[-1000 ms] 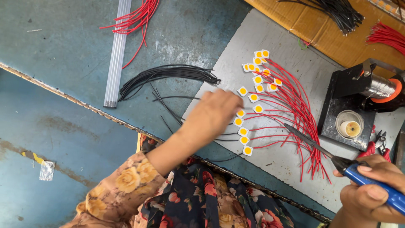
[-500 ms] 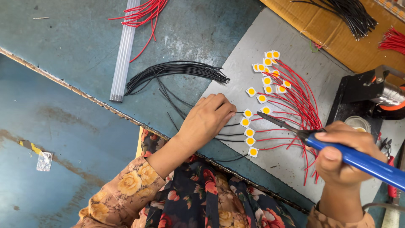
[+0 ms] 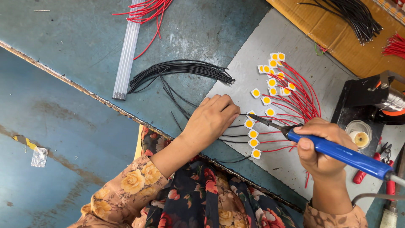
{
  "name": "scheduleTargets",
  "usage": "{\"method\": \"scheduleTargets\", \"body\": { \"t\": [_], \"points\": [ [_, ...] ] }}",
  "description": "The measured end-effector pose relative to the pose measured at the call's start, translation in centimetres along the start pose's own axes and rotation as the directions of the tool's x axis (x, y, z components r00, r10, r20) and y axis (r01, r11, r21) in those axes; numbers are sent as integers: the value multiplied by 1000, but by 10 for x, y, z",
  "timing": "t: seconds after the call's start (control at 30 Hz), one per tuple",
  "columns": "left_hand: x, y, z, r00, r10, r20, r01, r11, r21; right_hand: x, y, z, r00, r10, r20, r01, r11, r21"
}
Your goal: The person arranges small square LED modules on a workbench and solders red and black wires to their terminals using a soldering iron and solder wire. The person repeatedly picks up wires, aligns them with the LED contacts, and applies solder to secure the connections.
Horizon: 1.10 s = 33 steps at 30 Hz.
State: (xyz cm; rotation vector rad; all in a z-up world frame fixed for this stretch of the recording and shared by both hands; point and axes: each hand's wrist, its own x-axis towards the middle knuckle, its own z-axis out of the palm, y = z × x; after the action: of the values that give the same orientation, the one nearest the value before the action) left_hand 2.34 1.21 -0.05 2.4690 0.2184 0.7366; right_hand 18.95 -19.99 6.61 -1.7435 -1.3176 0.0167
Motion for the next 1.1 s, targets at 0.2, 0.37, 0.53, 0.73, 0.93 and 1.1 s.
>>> {"method": "scheduleTargets", "body": {
  "t": [0.2,0.37,0.53,0.73,0.93,1.1],
  "points": [
    [-1,-1,1,1000,9,-8,-8,1000,10,4,0,4,1000,-18,20,19,999,-28],
    [-2,-2,2,1000,15,-1,-15,1000,9,5,2,5,998,-50,22,52,997,-56],
    [-2,-3,3,1000,12,-2,-12,1000,13,3,1,4,998,-55,27,56,997,-61],
    [-2,-3,4,1000,16,-15,-16,1000,22,5,-1,5,996,-80,41,82,995,-56],
    [-2,-3,4,1000,21,-15,-21,999,44,6,-4,4,994,-101,50,106,988,-109],
    [-2,-2,5,1000,18,-17,-17,998,56,8,-7,4,992,-107,64,115,985,-130]
  ]
}}
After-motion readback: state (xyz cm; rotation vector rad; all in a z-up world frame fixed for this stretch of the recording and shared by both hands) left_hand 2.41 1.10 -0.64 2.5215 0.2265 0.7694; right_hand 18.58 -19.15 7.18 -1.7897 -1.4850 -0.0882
